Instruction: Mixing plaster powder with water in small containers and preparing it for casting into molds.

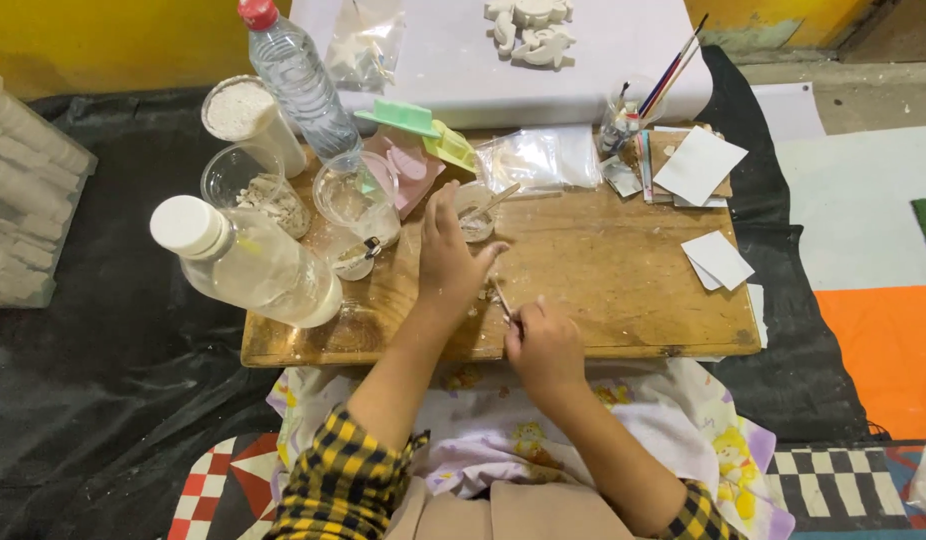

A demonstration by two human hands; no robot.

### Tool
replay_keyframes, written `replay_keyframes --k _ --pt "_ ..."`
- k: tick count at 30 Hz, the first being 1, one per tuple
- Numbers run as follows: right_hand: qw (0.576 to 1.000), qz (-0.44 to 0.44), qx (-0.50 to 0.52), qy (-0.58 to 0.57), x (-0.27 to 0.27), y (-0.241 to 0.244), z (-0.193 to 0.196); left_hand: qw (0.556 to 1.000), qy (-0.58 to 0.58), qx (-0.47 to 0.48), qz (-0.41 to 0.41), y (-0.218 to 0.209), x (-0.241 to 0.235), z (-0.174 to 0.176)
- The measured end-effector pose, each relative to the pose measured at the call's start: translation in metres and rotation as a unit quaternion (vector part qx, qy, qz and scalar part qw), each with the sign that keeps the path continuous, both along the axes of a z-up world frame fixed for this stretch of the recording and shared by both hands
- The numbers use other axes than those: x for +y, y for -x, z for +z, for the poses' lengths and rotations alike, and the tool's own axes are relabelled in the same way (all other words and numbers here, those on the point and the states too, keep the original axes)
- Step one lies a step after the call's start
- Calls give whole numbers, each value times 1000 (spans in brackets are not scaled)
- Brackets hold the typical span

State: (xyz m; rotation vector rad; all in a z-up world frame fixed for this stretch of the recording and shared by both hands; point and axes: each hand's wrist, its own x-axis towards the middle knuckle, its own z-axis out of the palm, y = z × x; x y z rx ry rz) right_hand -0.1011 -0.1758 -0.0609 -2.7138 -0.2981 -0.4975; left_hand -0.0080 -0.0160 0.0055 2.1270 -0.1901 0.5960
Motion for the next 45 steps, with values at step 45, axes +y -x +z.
replay_keyframes --k 45 --pt "998 -16 -12 58 -18 -30 25 958 133 -228 111 142 331 52"
